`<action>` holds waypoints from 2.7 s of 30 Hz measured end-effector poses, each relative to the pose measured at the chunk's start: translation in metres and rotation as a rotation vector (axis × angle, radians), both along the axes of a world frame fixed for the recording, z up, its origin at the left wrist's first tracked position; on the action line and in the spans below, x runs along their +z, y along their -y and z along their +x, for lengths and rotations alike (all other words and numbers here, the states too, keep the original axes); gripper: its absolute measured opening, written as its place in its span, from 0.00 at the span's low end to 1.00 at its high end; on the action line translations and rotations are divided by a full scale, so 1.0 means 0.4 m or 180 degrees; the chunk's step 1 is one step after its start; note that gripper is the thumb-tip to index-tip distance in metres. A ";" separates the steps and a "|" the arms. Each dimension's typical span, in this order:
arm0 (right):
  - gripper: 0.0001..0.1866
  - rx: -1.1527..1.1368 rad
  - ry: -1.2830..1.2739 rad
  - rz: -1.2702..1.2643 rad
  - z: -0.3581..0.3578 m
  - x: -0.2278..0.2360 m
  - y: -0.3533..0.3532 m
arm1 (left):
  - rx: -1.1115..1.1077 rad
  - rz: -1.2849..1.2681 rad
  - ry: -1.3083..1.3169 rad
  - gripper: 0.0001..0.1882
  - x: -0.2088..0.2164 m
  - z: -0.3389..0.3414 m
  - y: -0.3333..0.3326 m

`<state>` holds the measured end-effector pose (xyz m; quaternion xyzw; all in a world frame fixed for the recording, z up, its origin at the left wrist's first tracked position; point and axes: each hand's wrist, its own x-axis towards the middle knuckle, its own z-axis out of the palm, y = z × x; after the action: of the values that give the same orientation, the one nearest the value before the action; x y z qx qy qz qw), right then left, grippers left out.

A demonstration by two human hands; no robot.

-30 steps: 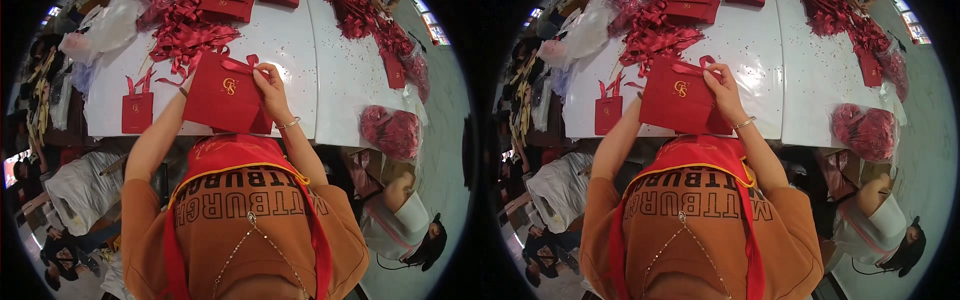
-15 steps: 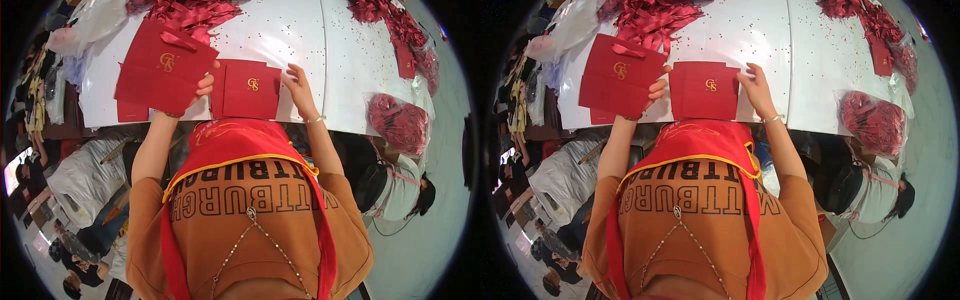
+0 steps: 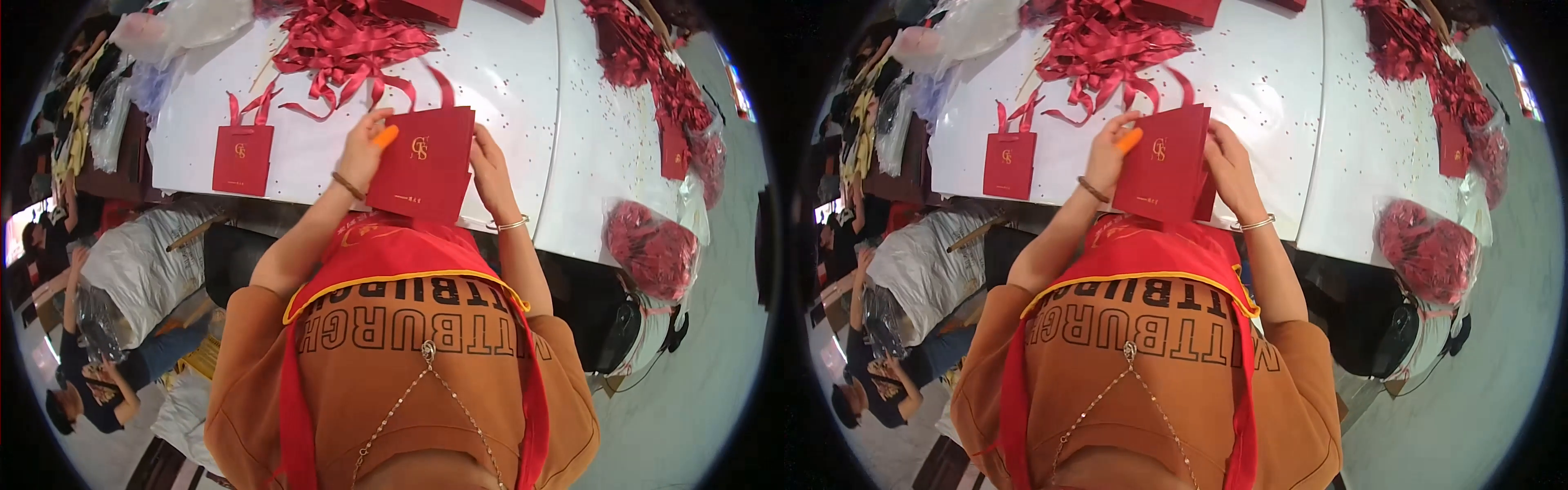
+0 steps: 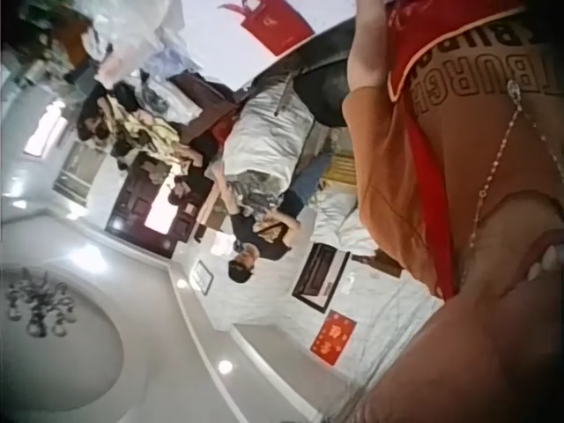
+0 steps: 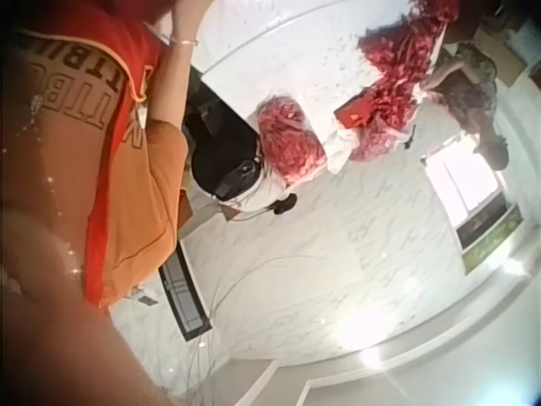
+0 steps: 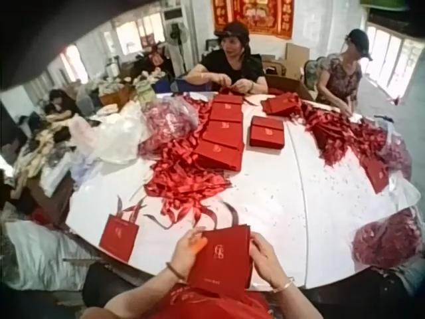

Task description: Tying ribbons and finishing the assembly of red paper gift bags at a work table.

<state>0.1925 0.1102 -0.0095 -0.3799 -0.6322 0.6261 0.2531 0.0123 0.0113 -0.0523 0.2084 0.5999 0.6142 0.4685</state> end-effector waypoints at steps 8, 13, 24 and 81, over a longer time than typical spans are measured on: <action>0.23 -0.0062 -0.1161 -0.2754 0.027 -0.038 -0.044 | -0.0361 -0.0174 -0.0856 0.22 -0.020 -0.026 0.018; 0.27 0.0101 0.0168 -0.0737 0.030 -0.055 0.004 | 0.0500 -0.0729 -0.3260 0.22 -0.019 -0.088 -0.066; 0.06 0.0978 0.0601 0.1290 -0.034 0.012 0.062 | -0.1438 -0.0898 -0.2847 0.10 -0.001 -0.185 0.075; 0.19 0.1920 0.1555 0.0952 -0.096 0.029 -0.068 | -0.0856 -0.0307 -0.1025 0.10 0.071 -0.006 0.044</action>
<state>0.1540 0.1373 0.0023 -0.2740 -0.8406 0.4648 -0.0467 0.0100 -0.0061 -0.0241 0.3594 0.6624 0.4756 0.4537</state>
